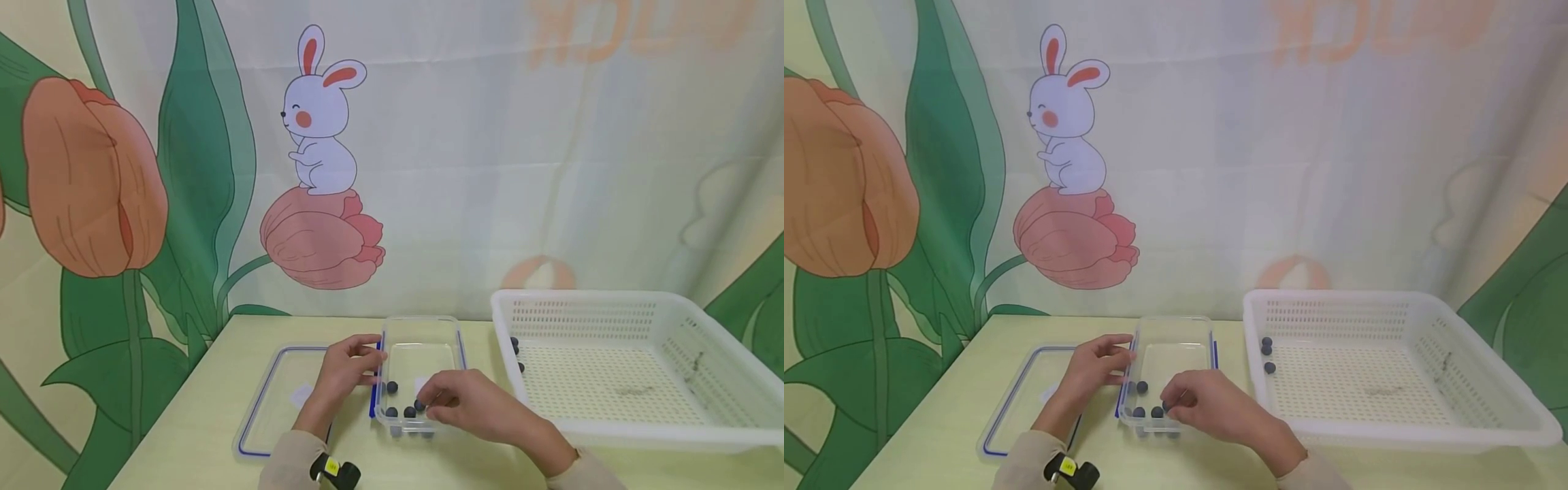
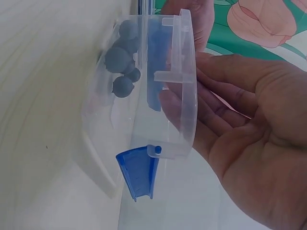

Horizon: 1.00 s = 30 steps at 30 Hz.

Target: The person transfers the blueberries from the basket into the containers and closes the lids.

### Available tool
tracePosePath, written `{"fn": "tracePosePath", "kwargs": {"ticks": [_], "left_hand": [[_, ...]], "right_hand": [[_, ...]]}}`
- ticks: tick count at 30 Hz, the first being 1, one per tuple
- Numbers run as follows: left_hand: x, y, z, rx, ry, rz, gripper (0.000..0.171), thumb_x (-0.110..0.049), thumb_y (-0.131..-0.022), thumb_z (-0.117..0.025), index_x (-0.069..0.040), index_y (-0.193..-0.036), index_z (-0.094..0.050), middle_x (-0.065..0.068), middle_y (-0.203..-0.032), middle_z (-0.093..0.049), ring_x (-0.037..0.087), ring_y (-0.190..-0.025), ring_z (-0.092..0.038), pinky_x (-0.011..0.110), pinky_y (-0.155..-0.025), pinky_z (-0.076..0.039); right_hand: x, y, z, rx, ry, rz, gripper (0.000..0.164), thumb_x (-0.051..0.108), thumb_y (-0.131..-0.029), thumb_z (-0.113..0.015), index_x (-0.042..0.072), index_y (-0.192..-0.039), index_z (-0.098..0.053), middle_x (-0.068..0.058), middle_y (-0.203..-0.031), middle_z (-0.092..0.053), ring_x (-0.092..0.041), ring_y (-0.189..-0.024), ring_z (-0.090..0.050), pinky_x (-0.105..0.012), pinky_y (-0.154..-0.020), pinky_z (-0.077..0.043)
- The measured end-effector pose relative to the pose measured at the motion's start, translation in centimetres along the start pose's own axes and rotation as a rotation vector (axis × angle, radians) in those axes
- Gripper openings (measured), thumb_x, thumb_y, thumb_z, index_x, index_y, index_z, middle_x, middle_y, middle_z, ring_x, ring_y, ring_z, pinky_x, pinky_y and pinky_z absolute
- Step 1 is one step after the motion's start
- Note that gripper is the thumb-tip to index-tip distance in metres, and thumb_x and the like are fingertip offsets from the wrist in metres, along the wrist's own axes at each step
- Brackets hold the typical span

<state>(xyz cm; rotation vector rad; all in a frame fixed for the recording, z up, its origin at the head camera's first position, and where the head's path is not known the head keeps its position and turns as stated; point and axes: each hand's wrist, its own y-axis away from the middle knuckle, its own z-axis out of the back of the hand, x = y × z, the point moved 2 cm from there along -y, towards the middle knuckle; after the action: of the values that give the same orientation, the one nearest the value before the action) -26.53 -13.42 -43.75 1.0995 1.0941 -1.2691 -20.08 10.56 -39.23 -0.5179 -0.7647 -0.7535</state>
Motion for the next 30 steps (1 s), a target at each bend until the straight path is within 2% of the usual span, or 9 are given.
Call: {"fn": "tracePosePath", "kwargs": {"ticks": [7, 11, 15, 22, 27, 30], "left_hand": [[-0.2, -0.2, -0.1, -0.007, 0.011, 0.004, 0.041, -0.014, -0.096, -0.08, -0.005, -0.135, -0.071, 0.011, -0.106, -0.068, 0.019, -0.087, -0.069, 0.032, -0.073, -0.065], [-0.2, -0.3, -0.2, -0.012, 0.005, 0.002, 0.041, -0.014, -0.096, -0.08, -0.005, -0.135, -0.071, 0.012, -0.107, -0.068, 0.02, -0.087, -0.07, 0.032, -0.073, -0.065], [-0.3, -0.4, -0.3, -0.019, -0.012, 0.009, 0.042, -0.015, -0.096, -0.08, -0.005, -0.135, -0.071, 0.012, -0.108, -0.068, 0.02, -0.089, -0.07, 0.032, -0.074, -0.065], [-0.1, -0.7, -0.6, -0.027, -0.027, 0.022, 0.04, -0.016, -0.097, -0.079, -0.008, -0.136, -0.071, 0.011, -0.108, -0.068, 0.021, -0.089, -0.072, 0.03, -0.074, -0.065], [-0.1, -0.8, -0.6, -0.038, -0.028, 0.011, 0.041, -0.016, -0.097, -0.079, -0.007, -0.136, -0.071, 0.011, -0.108, -0.067, 0.021, -0.089, -0.071, 0.031, -0.074, -0.065], [-0.2, -0.9, -0.6, -0.043, -0.026, 0.011, 0.042, -0.016, -0.096, -0.08, -0.007, -0.136, -0.071, 0.011, -0.108, -0.068, 0.021, -0.089, -0.071, 0.031, -0.074, -0.065]], "right_hand": [[0.8, 0.1, 1.5, -0.03, 0.012, 0.014, 0.013, 0.01, -0.099, -0.076, 0.008, -0.112, -0.075, 0.001, -0.105, -0.076, -0.01, -0.093, -0.073, -0.028, -0.082, -0.06], [1.2, 0.5, 3.0, -0.07, 0.023, -0.006, 0.012, 0.013, -0.101, -0.075, 0.012, -0.113, -0.075, 0.006, -0.107, -0.075, -0.011, -0.095, -0.073, -0.029, -0.083, -0.061], [1.7, 1.1, 4.7, -0.119, 0.04, 0.004, 0.013, 0.015, -0.101, -0.075, 0.014, -0.114, -0.075, 0.005, -0.11, -0.075, -0.011, -0.097, -0.074, -0.031, -0.087, -0.061], [2.3, 1.6, 8.9, -0.217, 0.098, 0.026, 0.015, 0.013, -0.099, -0.076, 0.012, -0.115, -0.076, 0.004, -0.111, -0.076, -0.012, -0.098, -0.074, -0.032, -0.088, -0.062], [2.4, 1.6, 12.3, -0.239, 0.112, -0.028, 0.016, 0.018, -0.1, -0.076, 0.014, -0.116, -0.076, 0.003, -0.111, -0.076, -0.016, -0.1, -0.074, -0.032, -0.084, -0.061], [2.1, 1.5, 14.1, -0.239, 0.123, -0.03, 0.017, 0.018, -0.1, -0.076, 0.012, -0.116, -0.076, 0.001, -0.111, -0.076, -0.018, -0.1, -0.075, -0.031, -0.083, -0.061]]}}
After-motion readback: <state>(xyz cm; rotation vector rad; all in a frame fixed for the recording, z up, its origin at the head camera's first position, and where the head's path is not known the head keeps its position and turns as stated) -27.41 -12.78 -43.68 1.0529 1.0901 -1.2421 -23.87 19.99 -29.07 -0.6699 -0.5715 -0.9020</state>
